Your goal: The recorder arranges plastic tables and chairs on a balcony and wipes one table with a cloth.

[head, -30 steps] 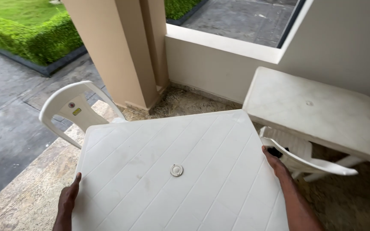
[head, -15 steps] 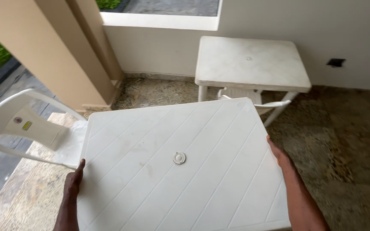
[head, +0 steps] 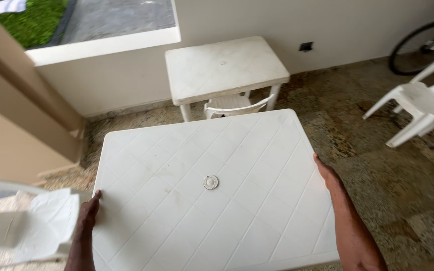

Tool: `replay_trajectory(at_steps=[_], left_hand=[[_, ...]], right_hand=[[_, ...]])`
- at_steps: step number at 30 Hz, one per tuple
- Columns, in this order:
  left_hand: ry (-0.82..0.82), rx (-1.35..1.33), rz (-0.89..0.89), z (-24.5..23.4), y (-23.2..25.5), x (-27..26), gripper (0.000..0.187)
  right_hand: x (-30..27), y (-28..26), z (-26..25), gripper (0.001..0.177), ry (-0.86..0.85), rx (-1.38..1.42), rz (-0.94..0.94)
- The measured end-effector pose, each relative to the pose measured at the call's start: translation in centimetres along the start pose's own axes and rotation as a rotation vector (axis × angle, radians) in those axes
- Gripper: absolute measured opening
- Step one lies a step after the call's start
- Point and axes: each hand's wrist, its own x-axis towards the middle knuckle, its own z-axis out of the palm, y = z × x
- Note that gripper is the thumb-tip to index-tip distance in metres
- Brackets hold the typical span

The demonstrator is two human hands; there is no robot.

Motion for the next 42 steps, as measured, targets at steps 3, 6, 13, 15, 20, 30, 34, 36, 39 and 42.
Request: replay_trajectory(at_steps=[3,6,13,15,20,30,34,36,39,42], left_hand=[[-0.023,0.123,0.028,1.9,4.0,-0.7,0.092],[-0.108,0.144,0.069,4.5,5.1,2.5,0.092],[-0.202,0.251,0.143,8.6,11.1,1.3,0.083],[-0.258,0.242,0.140,10.2,12.9,1.0,0.085],[-0.315,0.348,0.249,15.0,16.1,2.3,0.089],[-0.481,0.447,0.400,22.9,23.8,-2.0,0.089],[-0.565,0.396,0.434,26.2,26.1,-3.9,0.090],[-0.586,0.412,0.471,27.6,27.2,-5.4,0.089],[-0.633,0.427,0.501,31.7,27.7,-5.1,0.094],[-0.650,0.483,0.495,34.8,28.3,-6.0,0.094]], right_hand=[[-0.6,3.5,-1.5,0.115,0.057,0.032,0.041],[-2.5,6.7,-3.1,0.116,0.120,0.070,0.108],[-8.9,13.9,-5.9,0.119,0.178,0.175,0.211],[-10.1,16.6,-6.6,0.121,0.222,0.176,0.177],[-14.7,21.5,-7.9,0.124,0.291,0.307,0.266],[-23.6,29.1,-9.3,0.132,0.480,0.466,0.373],[-26.9,31.7,-9.7,0.131,0.564,0.484,0.338],[-30.9,29.6,-9.8,0.125,0.554,0.433,0.431],[-26.7,37.7,-11.3,0.128,0.630,0.533,0.313],[-29.9,36.1,-11.3,0.126,0.639,0.547,0.432]])
